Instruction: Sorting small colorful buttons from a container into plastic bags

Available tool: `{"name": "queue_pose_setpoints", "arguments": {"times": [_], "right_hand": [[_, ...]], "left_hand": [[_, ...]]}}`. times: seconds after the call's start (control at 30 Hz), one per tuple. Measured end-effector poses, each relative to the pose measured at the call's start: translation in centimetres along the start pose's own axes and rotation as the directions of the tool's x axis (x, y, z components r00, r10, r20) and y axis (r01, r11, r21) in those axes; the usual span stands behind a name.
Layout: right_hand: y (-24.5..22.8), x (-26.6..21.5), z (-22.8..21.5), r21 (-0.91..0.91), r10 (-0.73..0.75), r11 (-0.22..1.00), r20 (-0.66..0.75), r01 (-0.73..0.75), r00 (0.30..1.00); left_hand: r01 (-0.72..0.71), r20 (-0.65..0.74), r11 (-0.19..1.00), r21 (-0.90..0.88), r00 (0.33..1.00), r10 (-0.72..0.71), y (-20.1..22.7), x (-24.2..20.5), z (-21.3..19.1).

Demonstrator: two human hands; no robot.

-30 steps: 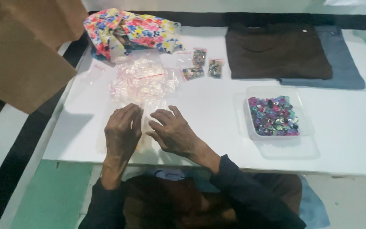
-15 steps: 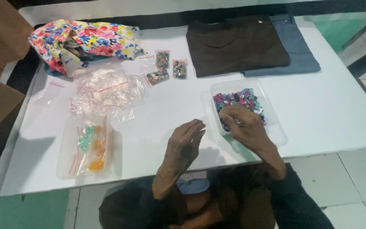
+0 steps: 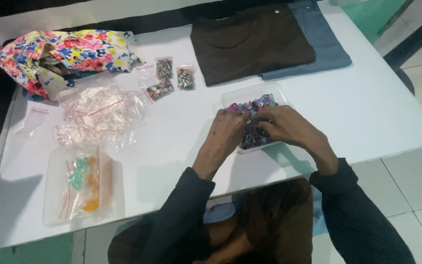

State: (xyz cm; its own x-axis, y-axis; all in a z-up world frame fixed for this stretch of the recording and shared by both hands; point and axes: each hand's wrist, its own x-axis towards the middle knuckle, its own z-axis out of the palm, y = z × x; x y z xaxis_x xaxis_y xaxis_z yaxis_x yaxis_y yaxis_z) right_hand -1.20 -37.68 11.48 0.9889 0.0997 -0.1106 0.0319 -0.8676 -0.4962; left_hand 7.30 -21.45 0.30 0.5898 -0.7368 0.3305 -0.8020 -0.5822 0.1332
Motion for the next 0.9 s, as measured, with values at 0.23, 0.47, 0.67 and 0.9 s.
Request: {"name": "queue_pose_setpoints", "arguments": {"times": [0.23,0.47,0.67,0.9], "right_hand": [[2.5,3.4,1.5,-0.188,0.013,0.982,0.054,-0.002,0.998],[3.4,4.5,2.6,-0.113,0.001,0.993,0.185,0.021,0.983],[2.4,2.8,0.6,-0.109,0.004,0.994,0.182,0.016,0.983],[4.0,3.2,2.9,-0.393,0.069,0.920,0.156,-0.003,0.985]], "left_hand": [[0.097,0.045,0.989,-0.109,0.995,-0.092,0.4,0.9,-2.2],[0.155,0.135,0.969,-0.194,0.982,-0.130,0.8,2.1,-2.5],[0.151,0.099,0.955,-0.256,0.987,-0.129,0.6,1.6,-0.5],[0.184,0.111,0.907,-0.378,0.982,-0.153,0.4,1.2,-0.3]]}}
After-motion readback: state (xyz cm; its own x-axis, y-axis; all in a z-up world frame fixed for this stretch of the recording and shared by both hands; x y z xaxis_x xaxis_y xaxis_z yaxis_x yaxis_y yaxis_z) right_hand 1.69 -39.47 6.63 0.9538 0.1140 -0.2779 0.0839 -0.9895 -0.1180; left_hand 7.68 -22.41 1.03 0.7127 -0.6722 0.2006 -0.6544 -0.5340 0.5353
